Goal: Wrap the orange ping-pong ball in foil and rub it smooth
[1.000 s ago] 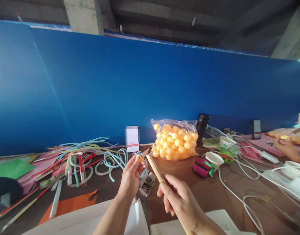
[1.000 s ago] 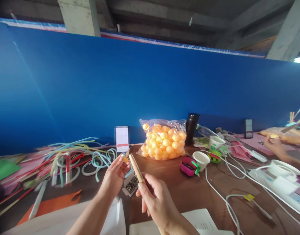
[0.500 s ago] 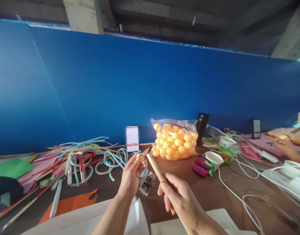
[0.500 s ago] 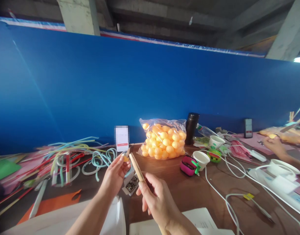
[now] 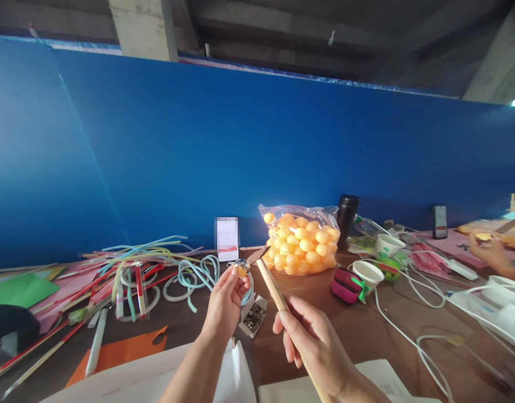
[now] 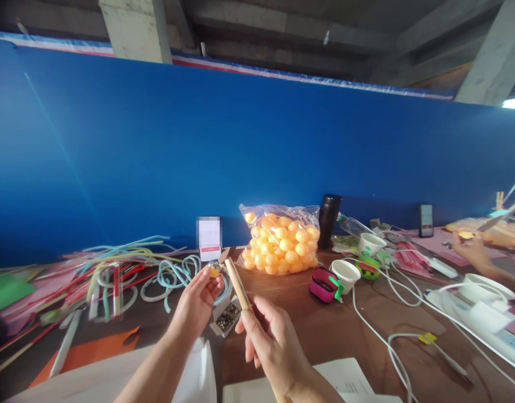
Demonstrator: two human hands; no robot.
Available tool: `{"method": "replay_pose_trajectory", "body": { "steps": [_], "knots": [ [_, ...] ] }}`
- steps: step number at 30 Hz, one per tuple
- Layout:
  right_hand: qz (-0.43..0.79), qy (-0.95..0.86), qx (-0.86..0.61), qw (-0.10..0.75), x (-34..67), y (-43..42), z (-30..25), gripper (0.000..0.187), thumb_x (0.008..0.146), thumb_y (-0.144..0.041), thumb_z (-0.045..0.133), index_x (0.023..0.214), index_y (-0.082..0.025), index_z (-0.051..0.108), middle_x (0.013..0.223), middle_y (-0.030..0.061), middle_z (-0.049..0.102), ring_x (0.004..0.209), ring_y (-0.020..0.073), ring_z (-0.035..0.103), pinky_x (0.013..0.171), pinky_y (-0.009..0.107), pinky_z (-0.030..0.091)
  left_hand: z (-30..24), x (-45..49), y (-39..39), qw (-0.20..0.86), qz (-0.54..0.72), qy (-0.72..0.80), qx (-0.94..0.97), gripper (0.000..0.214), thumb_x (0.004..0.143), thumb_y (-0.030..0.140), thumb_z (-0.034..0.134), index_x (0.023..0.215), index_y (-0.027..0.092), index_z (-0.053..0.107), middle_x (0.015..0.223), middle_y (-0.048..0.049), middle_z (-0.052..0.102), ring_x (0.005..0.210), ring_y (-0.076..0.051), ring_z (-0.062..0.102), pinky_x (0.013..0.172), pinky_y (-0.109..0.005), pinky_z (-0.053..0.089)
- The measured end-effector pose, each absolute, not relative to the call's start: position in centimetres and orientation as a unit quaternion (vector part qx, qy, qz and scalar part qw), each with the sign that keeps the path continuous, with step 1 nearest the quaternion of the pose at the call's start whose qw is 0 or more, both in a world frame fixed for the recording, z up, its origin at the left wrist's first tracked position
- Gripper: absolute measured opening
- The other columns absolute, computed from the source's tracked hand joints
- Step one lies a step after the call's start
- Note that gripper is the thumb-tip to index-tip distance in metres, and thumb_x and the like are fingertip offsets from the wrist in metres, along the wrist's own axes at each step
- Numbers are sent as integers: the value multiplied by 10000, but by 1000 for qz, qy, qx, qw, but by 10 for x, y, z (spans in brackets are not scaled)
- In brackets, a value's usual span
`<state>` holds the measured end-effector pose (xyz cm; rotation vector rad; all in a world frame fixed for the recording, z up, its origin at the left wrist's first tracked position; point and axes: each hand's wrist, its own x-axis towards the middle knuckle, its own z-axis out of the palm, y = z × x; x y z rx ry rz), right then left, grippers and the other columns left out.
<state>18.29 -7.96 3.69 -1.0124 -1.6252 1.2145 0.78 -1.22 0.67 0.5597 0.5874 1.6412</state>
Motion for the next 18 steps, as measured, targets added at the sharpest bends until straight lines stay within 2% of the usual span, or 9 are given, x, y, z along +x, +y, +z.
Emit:
{"method": "replay_pose_trajectory", "body": {
  "steps": [3, 6, 11, 15, 18],
  "knots": [
    [488, -652, -399, 422, 182, -81, 38, 363, 960, -485, 464, 843, -164, 586, 686, -1, 606, 386, 50, 427, 382, 177, 344, 7, 8, -12, 614, 709, 249, 240, 182, 758, 270, 733, 876, 141, 683, 810, -30, 650, 720, -104, 618, 704, -219, 528],
    [490, -654, -395, 420, 181, -81, 38, 348, 957, -490, 463, 913, -167, 586, 741, 10, 623, 397, 53, 449, 376, 173, 336, 6, 8, -12, 615, 710, 251, 234, 176, 765, 268, 728, 876, 140, 678, 804, -31, 657, 722, -106, 624, 711, -223, 530],
    [476, -672, -409, 393, 181, -81, 37, 365, 957, -495, 459, 873, -164, 590, 581, -33, 566, 367, 60, 424, 366, 167, 328, 5, 8, -11, 611, 708, 267, 233, 216, 741, 268, 751, 908, 149, 682, 831, -38, 673, 738, -114, 642, 716, -227, 535],
    [481, -658, -408, 411, 182, -80, 37, 359, 957, -496, 459, 894, -167, 587, 747, 14, 639, 383, 49, 448, 365, 163, 331, 6, 8, -12, 606, 708, 269, 243, 222, 731, 272, 759, 905, 153, 688, 838, -35, 674, 733, -110, 640, 713, -225, 532],
    [480, -660, -415, 402, 182, -79, 37, 360, 960, -489, 456, 878, -166, 594, 724, 7, 635, 371, 46, 437, 354, 159, 317, 7, 8, -13, 605, 707, 274, 242, 258, 731, 273, 760, 950, 157, 690, 869, -40, 678, 737, -110, 640, 719, -224, 530]
  ]
}}
